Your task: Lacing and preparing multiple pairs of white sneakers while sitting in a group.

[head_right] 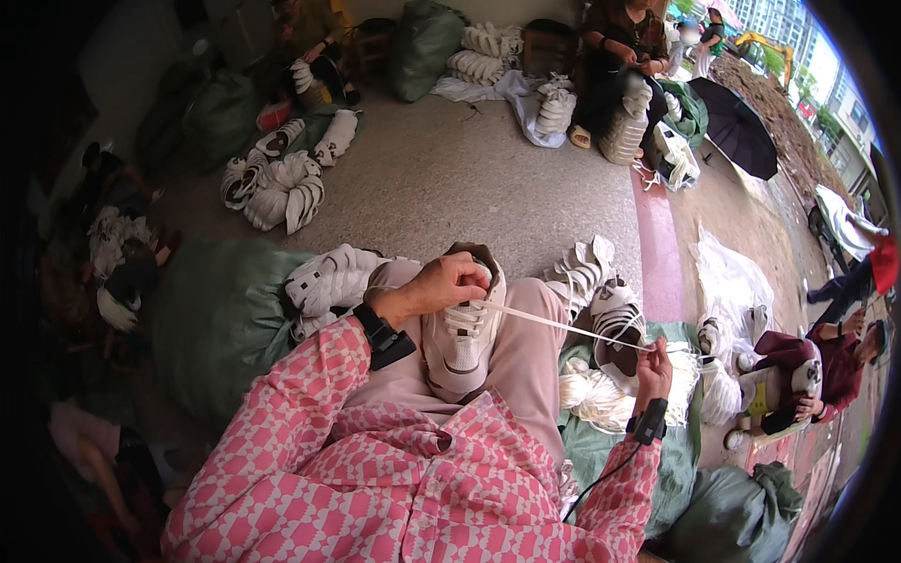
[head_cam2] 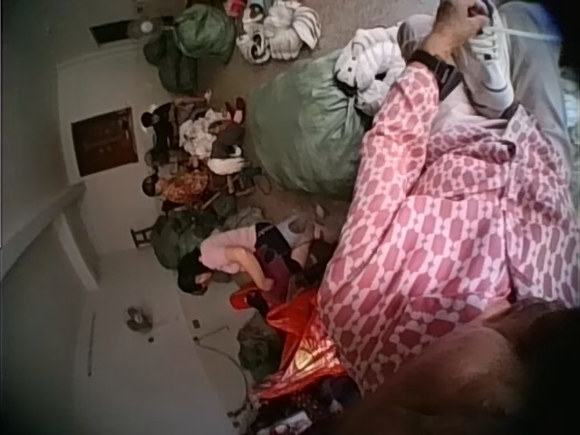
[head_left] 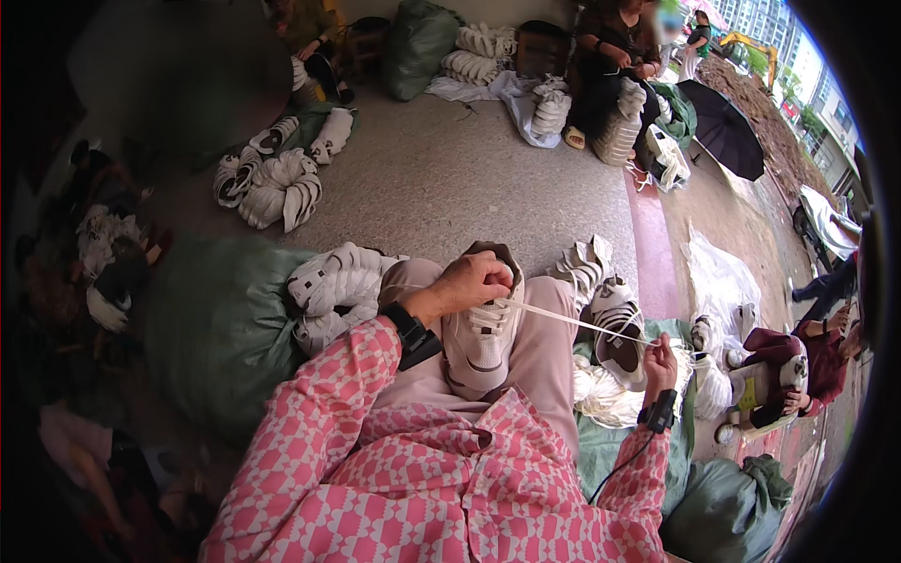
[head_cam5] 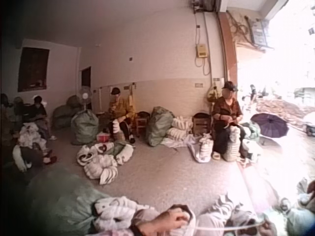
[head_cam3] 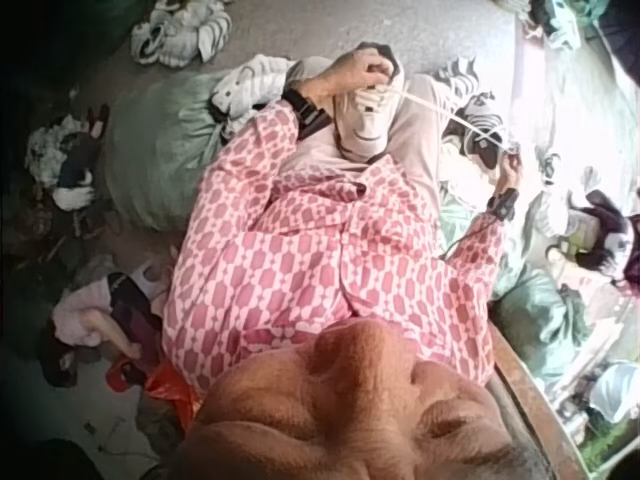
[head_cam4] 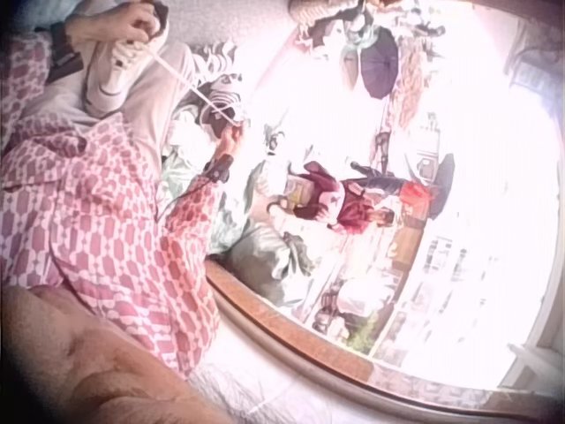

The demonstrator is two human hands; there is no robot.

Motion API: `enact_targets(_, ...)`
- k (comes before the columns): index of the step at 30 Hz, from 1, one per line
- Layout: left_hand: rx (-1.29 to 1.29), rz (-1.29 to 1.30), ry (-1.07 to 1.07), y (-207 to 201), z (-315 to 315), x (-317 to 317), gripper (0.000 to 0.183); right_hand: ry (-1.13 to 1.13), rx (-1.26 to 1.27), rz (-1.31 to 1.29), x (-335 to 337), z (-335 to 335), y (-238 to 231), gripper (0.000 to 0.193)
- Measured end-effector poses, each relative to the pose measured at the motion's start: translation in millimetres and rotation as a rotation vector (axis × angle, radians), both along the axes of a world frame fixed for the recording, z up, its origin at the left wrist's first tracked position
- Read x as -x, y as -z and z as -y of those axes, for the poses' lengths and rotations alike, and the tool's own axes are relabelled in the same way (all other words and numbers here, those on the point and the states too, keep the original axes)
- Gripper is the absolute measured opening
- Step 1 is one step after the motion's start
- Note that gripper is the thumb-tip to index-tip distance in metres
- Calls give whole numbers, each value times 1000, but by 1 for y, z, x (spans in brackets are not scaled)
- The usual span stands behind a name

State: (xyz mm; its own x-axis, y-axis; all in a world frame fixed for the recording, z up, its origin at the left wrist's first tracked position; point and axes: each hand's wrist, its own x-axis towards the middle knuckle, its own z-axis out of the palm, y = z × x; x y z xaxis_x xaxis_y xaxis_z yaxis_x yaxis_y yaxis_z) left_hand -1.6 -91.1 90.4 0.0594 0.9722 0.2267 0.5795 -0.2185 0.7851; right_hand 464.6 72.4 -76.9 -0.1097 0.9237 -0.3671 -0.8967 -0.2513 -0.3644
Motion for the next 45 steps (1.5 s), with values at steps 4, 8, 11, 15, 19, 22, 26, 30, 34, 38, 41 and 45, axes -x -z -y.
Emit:
enact_targets(4, 117, -35, -49, 8, 5, 11, 16, -117, -177, 437, 128, 32, -84, 32)
enact_targets(8, 232, -99, -101, 3, -1, 1, 18, -529, -707, 846, 208, 71, -132, 16)
enact_targets(11, 166, -142, -83, 4, -4, -3, 20, -674, -1070, 1058, 241, 84, -128, 12)
enact_targets(15, 207, -65, -64, 4, -1, -5, 21, -779, -1201, 1252, 254, 89, -126, 13)
enact_targets(19, 133, -140, -64, 7, -1, -1, 20, -756, -1331, 1169, 259, 83, -129, 14)
enact_targets(22, 91, -138, -51, 12, -7, -2, 25, -755, -1399, 1195, 259, 71, -127, 13)
enact_targets(26, 127, -67, 5, 20, -11, 5, 22, -612, -1688, 1383, 270, 62, -125, 11)
enact_targets(30, 172, -32, -79, 19, -1, 9, 21, -604, -1614, 1416, 285, 73, -121, 10)
enact_targets(34, 219, -26, -56, 13, -3, 4, 23, -704, -1443, 1227, 267, 62, -134, 25)
enact_targets(38, 273, -45, -47, 13, -5, 3, 25, -897, -1403, 1107, 270, 55, -140, 42)
enact_targets(41, 319, -15, -59, 12, -5, 3, 26, -921, -1421, 1049, 273, 48, -139, 40)
enact_targets(45, 261, -11, -39, 9, -6, 2, 25, -778, -1514, 1092, 280, 44, -125, 35)
